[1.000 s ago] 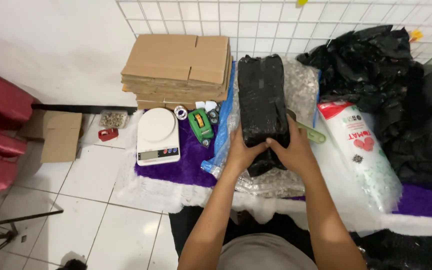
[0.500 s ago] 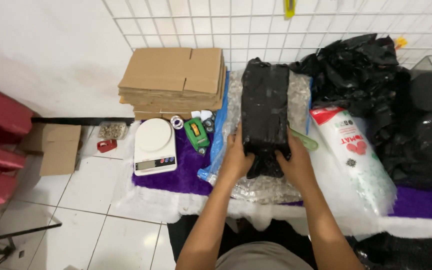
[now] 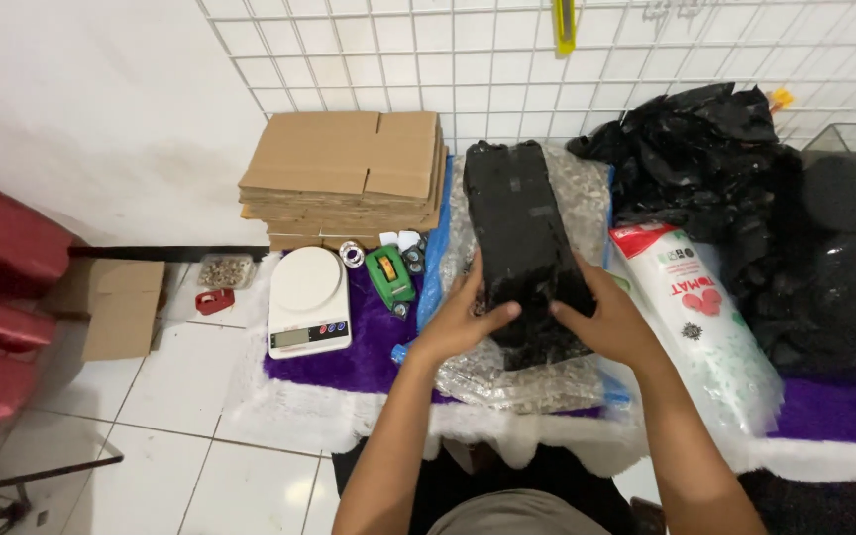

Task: Wrapping a black object in protective plastic and using a scoop to fill a small bag with granular material.

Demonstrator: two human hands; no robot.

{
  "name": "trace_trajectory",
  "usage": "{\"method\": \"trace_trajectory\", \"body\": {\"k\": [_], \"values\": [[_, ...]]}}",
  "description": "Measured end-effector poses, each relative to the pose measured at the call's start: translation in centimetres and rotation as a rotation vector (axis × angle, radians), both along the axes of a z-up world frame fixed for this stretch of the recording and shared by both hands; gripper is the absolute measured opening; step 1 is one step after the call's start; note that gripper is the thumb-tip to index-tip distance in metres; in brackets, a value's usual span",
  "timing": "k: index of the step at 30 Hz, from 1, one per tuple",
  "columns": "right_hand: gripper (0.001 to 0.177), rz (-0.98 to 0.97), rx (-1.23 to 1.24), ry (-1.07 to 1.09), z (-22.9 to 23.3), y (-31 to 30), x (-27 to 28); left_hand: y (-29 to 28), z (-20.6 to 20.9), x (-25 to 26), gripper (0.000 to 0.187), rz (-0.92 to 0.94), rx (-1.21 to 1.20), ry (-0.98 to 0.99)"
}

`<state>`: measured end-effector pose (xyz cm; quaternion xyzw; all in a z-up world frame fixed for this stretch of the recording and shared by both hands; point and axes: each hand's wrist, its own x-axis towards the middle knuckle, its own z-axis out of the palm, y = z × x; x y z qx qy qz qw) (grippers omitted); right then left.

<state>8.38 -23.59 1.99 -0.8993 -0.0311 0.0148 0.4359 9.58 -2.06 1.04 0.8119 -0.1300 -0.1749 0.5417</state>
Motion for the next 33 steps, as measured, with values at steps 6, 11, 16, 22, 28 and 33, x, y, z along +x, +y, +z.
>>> {"method": "trace_trajectory", "body": {"k": [6, 11, 16, 22, 28, 33], "values": [[0.046, -0.190, 0.218, 0.005, -3.9, -1.3, 0.6, -2.1, -4.3, 1.1, 0.101, 0.329, -0.153, 0.002], [0.068, -0.259, 0.069, 0.016, -4.2, 0.7, 0.8, -3.5, -4.6, 1.0, 0.093, 0.424, -0.039, -0.067], [0.057, -0.187, 0.037, -0.178, -7.4, 0.7, 1.5, -3.5, -5.7, 1.2, 0.093, 0.443, 0.035, -0.133], [0.062, -0.162, -0.013, -0.082, -7.0, 1.2, 0.3, -2.8, -5.7, 0.9, 0.094, 0.342, 0.158, -0.200], [0.049, -0.346, 0.082, -0.103, -8.5, 1.1, 0.3, -4.1, -7.8, 0.8, 0.083, 0.504, 0.117, -0.233], [0.025, -0.413, 0.002, -0.473, -13.6, 1.0, 1.5, -6.3, -13.0, 2.0, 0.039, 0.864, -0.036, -0.118]]}}
